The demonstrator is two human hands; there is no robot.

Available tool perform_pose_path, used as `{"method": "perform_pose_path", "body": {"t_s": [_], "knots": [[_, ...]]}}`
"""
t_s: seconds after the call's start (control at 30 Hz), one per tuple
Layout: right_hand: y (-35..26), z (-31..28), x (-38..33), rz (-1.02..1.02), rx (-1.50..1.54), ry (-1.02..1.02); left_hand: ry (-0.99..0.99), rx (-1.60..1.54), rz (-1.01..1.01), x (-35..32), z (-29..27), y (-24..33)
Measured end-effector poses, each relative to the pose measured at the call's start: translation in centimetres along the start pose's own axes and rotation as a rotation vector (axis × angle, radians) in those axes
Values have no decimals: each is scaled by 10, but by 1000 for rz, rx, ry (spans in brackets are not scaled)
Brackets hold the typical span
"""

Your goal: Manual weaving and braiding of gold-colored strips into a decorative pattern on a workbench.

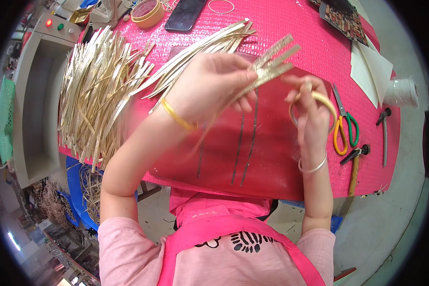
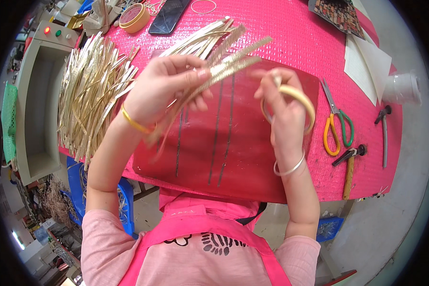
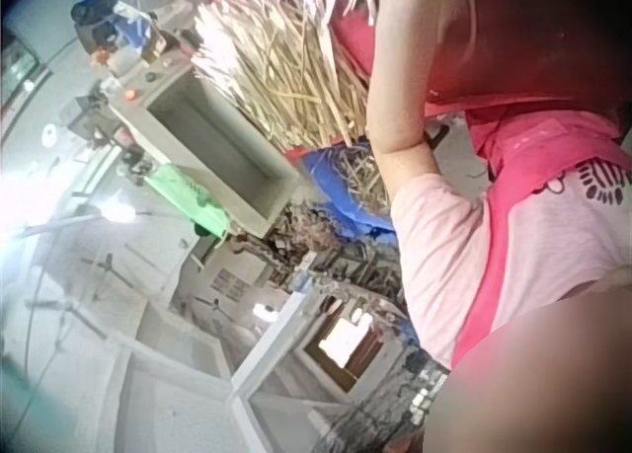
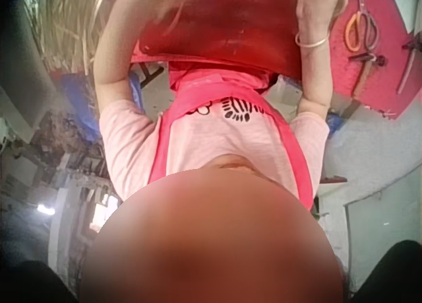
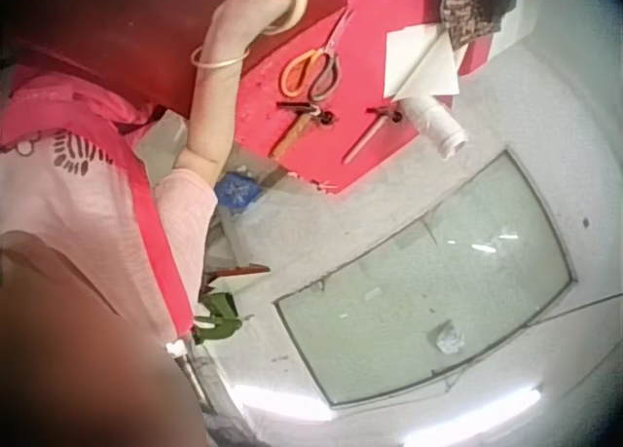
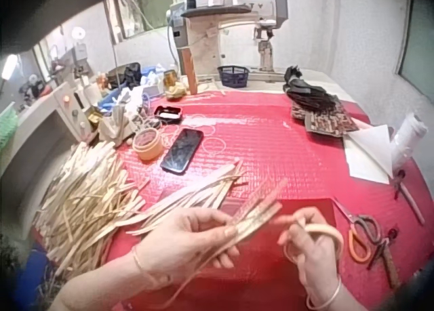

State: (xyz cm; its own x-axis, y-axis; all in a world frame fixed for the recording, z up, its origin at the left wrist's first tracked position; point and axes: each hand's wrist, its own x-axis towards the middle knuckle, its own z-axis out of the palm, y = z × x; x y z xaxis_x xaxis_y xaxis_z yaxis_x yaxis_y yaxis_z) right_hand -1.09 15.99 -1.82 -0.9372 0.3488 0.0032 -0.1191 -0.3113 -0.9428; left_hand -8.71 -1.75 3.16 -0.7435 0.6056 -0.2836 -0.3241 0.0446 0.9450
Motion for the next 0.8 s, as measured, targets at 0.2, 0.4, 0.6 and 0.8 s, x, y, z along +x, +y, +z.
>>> {"method": "perform_pose_path", "body": {"t_s": [0.2,0.4,0.6,0.8], "knots": [[-7,-1,22,-10,239,55,-115,-116,-186,-23,19,-9],[-2,-16,16,-39,214,-3,-39,-74,-172,-18,14,-24],[-6,1,13,-119,120,-43,318,756,462,9,3,-34],[-6,9,5,-264,-100,-29,-409,-252,-260,6,35,-36]]}}
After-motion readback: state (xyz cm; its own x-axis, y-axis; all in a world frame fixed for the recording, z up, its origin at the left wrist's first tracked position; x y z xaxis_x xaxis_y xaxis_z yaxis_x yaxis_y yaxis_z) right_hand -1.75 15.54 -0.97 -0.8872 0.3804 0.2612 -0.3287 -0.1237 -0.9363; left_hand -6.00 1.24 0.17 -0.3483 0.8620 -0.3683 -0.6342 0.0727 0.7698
